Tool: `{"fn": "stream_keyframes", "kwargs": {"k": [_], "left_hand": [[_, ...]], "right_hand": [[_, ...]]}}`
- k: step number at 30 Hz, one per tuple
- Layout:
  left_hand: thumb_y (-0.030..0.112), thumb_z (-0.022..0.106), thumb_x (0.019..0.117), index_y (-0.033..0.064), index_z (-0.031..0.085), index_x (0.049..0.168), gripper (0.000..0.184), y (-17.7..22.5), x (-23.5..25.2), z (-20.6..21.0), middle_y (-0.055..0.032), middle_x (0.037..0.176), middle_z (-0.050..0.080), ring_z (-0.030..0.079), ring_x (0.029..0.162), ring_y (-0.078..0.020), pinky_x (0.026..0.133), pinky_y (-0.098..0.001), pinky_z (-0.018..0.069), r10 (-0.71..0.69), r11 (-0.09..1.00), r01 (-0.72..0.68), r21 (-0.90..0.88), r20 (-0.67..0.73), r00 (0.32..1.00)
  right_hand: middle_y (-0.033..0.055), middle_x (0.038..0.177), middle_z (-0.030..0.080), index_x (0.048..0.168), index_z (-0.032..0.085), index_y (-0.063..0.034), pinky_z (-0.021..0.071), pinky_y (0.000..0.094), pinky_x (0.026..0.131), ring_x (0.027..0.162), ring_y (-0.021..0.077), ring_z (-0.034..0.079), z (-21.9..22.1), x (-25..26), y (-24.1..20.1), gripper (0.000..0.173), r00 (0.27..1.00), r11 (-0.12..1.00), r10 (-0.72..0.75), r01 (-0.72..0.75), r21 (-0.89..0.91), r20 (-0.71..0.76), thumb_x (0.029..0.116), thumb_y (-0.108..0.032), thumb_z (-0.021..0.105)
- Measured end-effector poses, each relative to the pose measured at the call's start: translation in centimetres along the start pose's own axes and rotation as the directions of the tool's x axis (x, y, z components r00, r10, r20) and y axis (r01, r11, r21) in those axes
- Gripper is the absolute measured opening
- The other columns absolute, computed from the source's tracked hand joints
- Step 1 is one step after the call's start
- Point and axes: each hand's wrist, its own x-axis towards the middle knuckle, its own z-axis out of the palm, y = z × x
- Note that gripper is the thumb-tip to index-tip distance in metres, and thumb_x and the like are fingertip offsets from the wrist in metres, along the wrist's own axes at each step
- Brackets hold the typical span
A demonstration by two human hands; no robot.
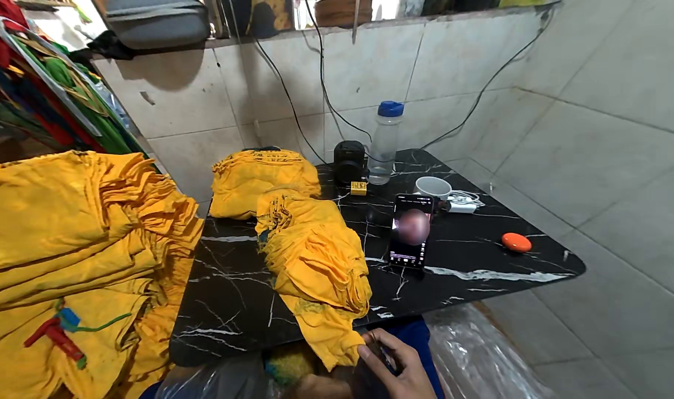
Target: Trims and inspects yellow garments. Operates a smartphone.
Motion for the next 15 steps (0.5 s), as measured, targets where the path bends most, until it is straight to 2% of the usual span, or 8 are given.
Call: {"fn": "stream_keyframes", "kwargs": {"k": [1, 2, 5, 7, 12, 15], "left_hand": [[0.023, 0.053, 0.1076, 0.0001, 0.073, 0.1, 0.032, 0.1, 0.0, -0.2, -0.0107, 0.087, 0.073, 0.071, 0.079, -0.0183, 0.077, -0.0389, 0.0594, -0.026, 0.994, 0.026, 0.11, -0.007, 1.0], [0.026, 0.053, 0.1074, 0.0016, 0.074, 0.102, 0.032, 0.3, 0.0, -0.4, -0.0103, 0.092, 0.074, 0.072, 0.085, -0.018, 0.081, -0.0386, 0.0598, -0.024, 0.984, 0.037, 0.174, -0.073, 0.997], [0.029, 0.073, 0.0955, 0.002, 0.074, 0.107, 0.029, 0.5, 1.0, -0.2, -0.0098, 0.104, 0.073, 0.07, 0.093, -0.0137, 0.083, -0.0302, 0.0603, 0.045, 0.974, 0.044, 0.221, -0.382, 0.923], [0.026, 0.084, 0.0862, 0.0012, 0.074, 0.108, 0.034, 0.3, 1.6, 0.6, -0.01, 0.109, 0.073, 0.07, 0.098, -0.0122, 0.085, -0.027, 0.0611, 0.075, 0.978, 0.035, 0.204, -0.506, 0.859], [0.008, 0.084, 0.0827, 0.005, 0.082, 0.095, 0.013, -1.5, 2.0, 2.5, -0.0045, 0.095, 0.075, 0.072, 0.087, -0.0075, 0.079, -0.0216, 0.0616, 0.114, 0.99, -0.024, 0.141, -0.675, 0.729], [0.001, 0.079, 0.0841, 0.0036, 0.08, 0.091, 0.007, -1.9, 2.0, 2.6, -0.0047, 0.09, 0.073, 0.07, 0.081, -0.0085, 0.073, -0.0224, 0.0619, 0.04, 0.999, -0.039, 0.017, -0.692, 0.721]], "right_hand": [[0.0018, 0.094, 0.071, 0.103, 0.07, -0.0009, 0.0561, 0.0232, 0.073, 0.082, 0.0047, 0.066, 0.0, 0.0, 0.0, 0.009, 1.0, 1.0, 0.006, -0.006, 0.0, 0.002, 0.0976, -0.007, 0.066], [0.0016, 0.094, 0.071, 0.103, 0.07, -0.0008, 0.0554, 0.0227, 0.071, 0.08, 0.0042, 0.065, 0.0, 0.0, 0.1, 0.009, 1.0, 1.0, 0.013, -0.013, 0.001, 0.003, 0.0976, -0.007, 0.066], [0.0005, 0.091, 0.071, 0.101, 0.071, -0.001, 0.0544, 0.0222, 0.07, 0.079, 0.0034, 0.064, 0.2, -0.1, 0.2, 0.009, 0.999, 1.0, 0.022, -0.022, 0.02, 0.023, 0.0967, -0.007, 0.067], [0.0001, 0.088, 0.069, 0.099, 0.071, -0.0013, 0.0543, 0.0233, 0.069, 0.077, 0.0046, 0.064, 0.6, -0.1, 0.4, 0.006, 0.999, 0.997, 0.033, -0.035, 0.066, 0.033, 0.0963, -0.006, 0.067], [0.0005, 0.087, 0.069, 0.097, 0.07, -0.0009, 0.0551, 0.0228, 0.068, 0.076, 0.0045, 0.064, 1.2, -0.3, 0.5, 0.005, 0.999, 0.996, 0.042, -0.043, 0.083, 0.014, 0.0956, -0.004, 0.068], [-0.0002, 0.087, 0.069, 0.098, 0.072, -0.0009, 0.0516, 0.0202, 0.066, 0.074, 0.0019, 0.062, 1.2, -0.4, 0.6, 0.007, 0.999, 0.999, 0.038, -0.038, 0.031, 0.008, 0.0947, -0.006, 0.07]]}}
